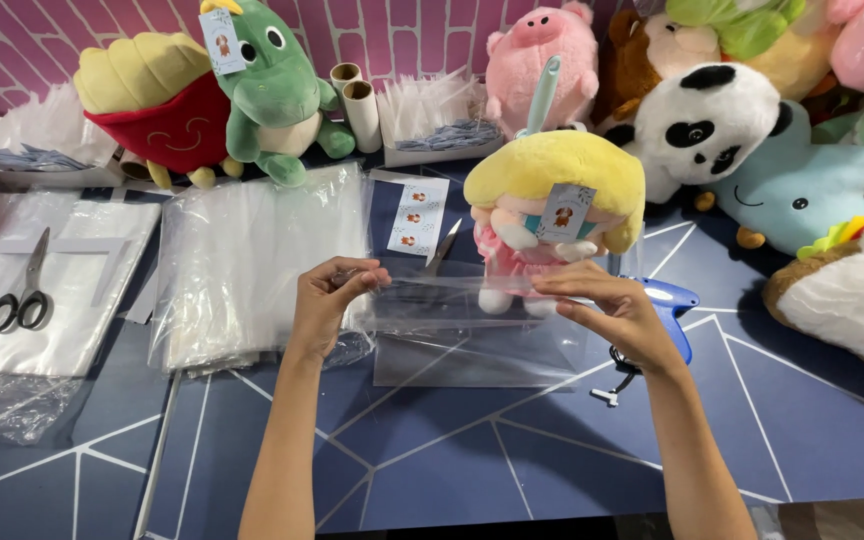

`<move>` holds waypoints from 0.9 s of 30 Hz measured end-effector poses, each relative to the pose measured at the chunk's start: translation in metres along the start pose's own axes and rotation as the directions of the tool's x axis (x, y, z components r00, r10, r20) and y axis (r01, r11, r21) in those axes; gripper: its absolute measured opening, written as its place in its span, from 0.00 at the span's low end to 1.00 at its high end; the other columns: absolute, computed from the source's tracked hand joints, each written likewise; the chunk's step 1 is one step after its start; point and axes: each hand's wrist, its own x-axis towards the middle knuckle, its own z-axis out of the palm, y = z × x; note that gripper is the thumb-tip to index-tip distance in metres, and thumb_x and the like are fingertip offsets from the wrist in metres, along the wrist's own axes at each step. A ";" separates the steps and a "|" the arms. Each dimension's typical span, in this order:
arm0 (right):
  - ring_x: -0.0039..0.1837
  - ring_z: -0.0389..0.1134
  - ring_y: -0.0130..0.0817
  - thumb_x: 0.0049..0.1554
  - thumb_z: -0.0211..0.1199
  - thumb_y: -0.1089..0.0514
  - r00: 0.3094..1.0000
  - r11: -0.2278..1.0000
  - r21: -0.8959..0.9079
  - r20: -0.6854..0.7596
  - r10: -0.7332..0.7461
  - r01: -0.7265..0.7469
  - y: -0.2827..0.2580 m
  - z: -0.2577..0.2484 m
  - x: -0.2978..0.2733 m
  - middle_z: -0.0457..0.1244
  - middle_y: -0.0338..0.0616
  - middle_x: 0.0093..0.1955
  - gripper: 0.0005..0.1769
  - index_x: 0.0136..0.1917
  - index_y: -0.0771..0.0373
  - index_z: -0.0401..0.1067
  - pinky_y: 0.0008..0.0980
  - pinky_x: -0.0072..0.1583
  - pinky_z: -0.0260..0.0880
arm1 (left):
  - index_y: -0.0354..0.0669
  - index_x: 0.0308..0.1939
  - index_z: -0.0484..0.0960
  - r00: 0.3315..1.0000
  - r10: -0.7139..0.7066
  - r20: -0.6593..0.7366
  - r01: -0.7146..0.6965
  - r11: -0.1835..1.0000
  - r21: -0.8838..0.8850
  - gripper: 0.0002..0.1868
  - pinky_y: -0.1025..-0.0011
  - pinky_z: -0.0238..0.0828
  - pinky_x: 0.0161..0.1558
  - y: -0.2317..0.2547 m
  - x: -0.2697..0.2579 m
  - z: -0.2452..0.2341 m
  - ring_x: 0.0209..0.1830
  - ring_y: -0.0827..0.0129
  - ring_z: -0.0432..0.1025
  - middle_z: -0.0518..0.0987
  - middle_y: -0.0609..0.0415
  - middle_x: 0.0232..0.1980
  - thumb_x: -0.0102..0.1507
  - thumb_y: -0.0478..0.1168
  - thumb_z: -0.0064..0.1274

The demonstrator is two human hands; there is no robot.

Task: The person places a plush doll into a clear plastic bag and uses a tape dispenser to seal the opening of the bag.

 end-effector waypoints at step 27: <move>0.51 0.74 0.43 0.67 0.52 0.62 0.888 0.828 -0.539 -0.292 -0.356 0.155 0.043 -0.027 -0.028 0.72 0.52 0.51 0.21 0.71 0.68 0.68 0.39 0.53 0.74 | 0.48 0.44 0.88 0.895 0.116 0.430 -0.335 0.813 0.477 0.22 0.58 0.81 0.47 0.035 -0.023 0.074 0.46 0.48 0.79 0.82 0.46 0.52 0.60 0.22 0.42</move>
